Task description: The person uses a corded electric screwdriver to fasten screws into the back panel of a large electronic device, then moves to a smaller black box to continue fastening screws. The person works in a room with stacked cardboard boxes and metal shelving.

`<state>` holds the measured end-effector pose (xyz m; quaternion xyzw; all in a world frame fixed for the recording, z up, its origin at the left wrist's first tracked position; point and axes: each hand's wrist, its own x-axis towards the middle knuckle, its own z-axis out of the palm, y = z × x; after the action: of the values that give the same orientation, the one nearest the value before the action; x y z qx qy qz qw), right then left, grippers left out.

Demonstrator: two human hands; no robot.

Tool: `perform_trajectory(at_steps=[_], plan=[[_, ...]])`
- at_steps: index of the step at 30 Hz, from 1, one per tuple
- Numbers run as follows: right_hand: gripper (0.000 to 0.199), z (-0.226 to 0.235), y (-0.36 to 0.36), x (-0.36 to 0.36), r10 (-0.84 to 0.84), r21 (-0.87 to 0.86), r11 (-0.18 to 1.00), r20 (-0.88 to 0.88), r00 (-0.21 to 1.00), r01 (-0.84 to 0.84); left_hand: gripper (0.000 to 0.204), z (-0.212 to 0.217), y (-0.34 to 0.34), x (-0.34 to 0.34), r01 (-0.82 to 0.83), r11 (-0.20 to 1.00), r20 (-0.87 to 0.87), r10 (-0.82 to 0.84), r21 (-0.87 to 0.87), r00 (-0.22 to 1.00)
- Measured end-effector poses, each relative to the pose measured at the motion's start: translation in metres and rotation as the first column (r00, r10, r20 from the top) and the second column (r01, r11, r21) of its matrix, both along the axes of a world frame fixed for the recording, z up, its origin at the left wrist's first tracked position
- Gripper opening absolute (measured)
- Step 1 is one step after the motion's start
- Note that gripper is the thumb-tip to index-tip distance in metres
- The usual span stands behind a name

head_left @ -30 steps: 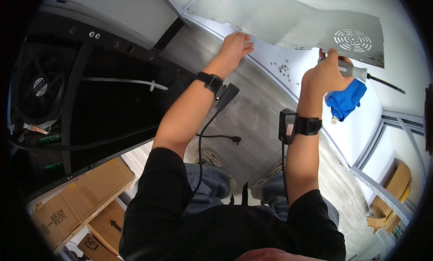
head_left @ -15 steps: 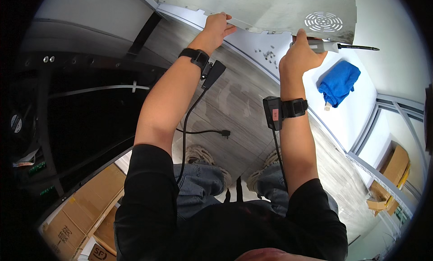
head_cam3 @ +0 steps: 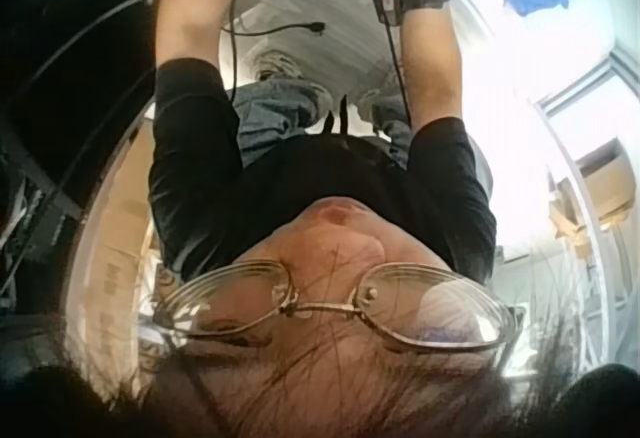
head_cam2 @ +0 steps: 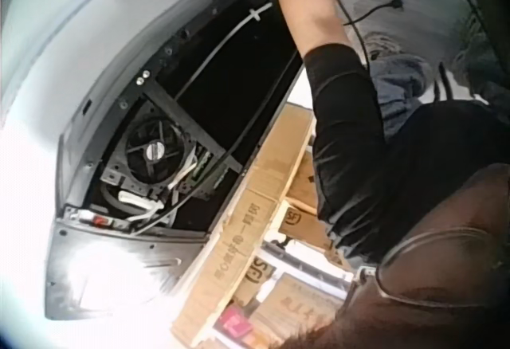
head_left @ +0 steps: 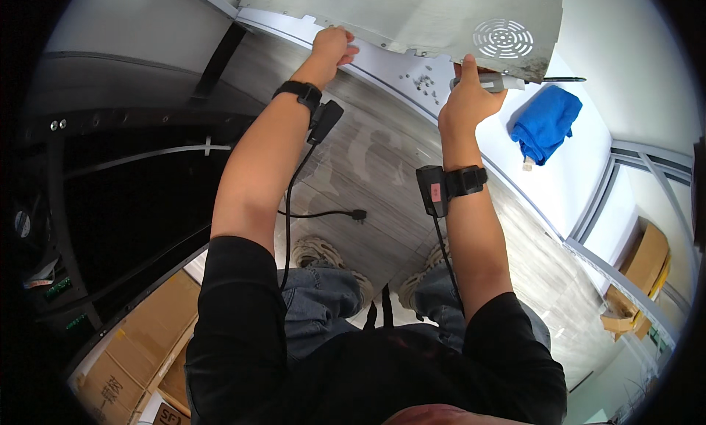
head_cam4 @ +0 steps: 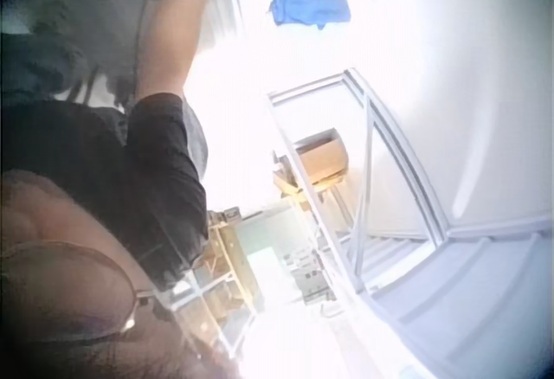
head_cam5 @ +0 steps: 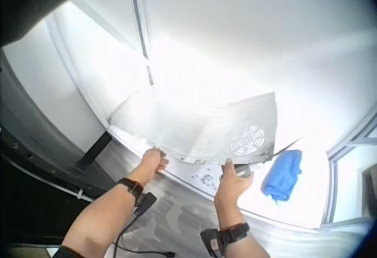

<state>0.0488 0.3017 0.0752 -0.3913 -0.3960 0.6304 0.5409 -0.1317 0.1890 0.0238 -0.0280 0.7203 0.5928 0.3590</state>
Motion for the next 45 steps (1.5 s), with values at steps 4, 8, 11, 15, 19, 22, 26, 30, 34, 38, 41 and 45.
perform_trajectory(at_steps=[4,8,11,15,19,22,26,30,34,38,41,45], plan=[[0.031,-0.014,0.001,0.015,0.059,-0.085,0.994,-0.063,0.996,-0.064,0.023,-0.011,-0.013,0.01,0.047,0.996,-0.104,-0.055,-0.078,0.993],[0.025,-0.029,0.004,0.028,0.12,-0.127,0.982,-0.138,0.983,-0.137,0.016,-0.027,-0.015,0.038,0.126,0.99,-0.313,-0.141,-0.065,0.939],[0.018,-0.036,0.005,0.037,0.149,-0.154,0.973,-0.146,0.978,-0.171,0.014,-0.032,-0.006,0.069,0.127,0.992,-0.414,-0.126,-0.025,0.901],[0.016,-0.039,0.006,0.047,0.174,-0.19,0.958,-0.201,0.964,-0.212,0.013,-0.037,0.006,0.1,0.133,0.991,-0.426,-0.11,0.025,0.898],[0.021,-0.046,0.012,0.056,0.178,-0.221,0.948,-0.229,0.957,-0.23,0.012,-0.04,0.012,0.119,0.083,0.996,-0.436,-0.07,0.011,0.897],[0.019,-0.049,0.014,0.061,0.169,-0.24,0.945,-0.22,0.961,-0.221,0.014,-0.041,0.014,0.126,0.062,0.998,-0.412,-0.058,-0.005,0.909],[0.022,-0.055,0.018,0.067,0.171,-0.251,0.942,-0.214,0.962,-0.224,0.012,-0.046,0.015,0.129,0.05,0.999,-0.414,-0.044,0.005,0.909],[0.025,-0.054,0.015,0.074,0.158,-0.282,0.938,-0.168,0.973,-0.201,0.01,-0.048,0.02,0.134,0.05,0.998,-0.576,-0.057,-0.029,0.815],[0.031,-0.055,0.01,0.085,0.19,-0.285,0.939,-0.037,0.981,-0.193,0.012,-0.055,0.027,0.142,0.025,1.0,-0.721,-0.021,-0.005,0.693],[0.03,-0.056,0.009,0.094,0.185,-0.27,0.948,0.033,0.982,-0.17,0.013,-0.062,0.033,0.148,-0.011,1.0,-0.735,-0.005,-0.017,0.678],[0.032,-0.059,0.01,0.1,0.174,-0.256,0.955,0.078,0.982,-0.149,0.014,-0.064,0.033,0.148,-0.031,0.999,-0.758,-0.003,-0.03,0.652],[0.033,-0.063,0.011,0.108,0.158,-0.26,0.957,0.085,0.984,-0.131,0.014,-0.067,0.033,0.146,-0.028,0.995,-0.81,-0.062,-0.097,0.583]])
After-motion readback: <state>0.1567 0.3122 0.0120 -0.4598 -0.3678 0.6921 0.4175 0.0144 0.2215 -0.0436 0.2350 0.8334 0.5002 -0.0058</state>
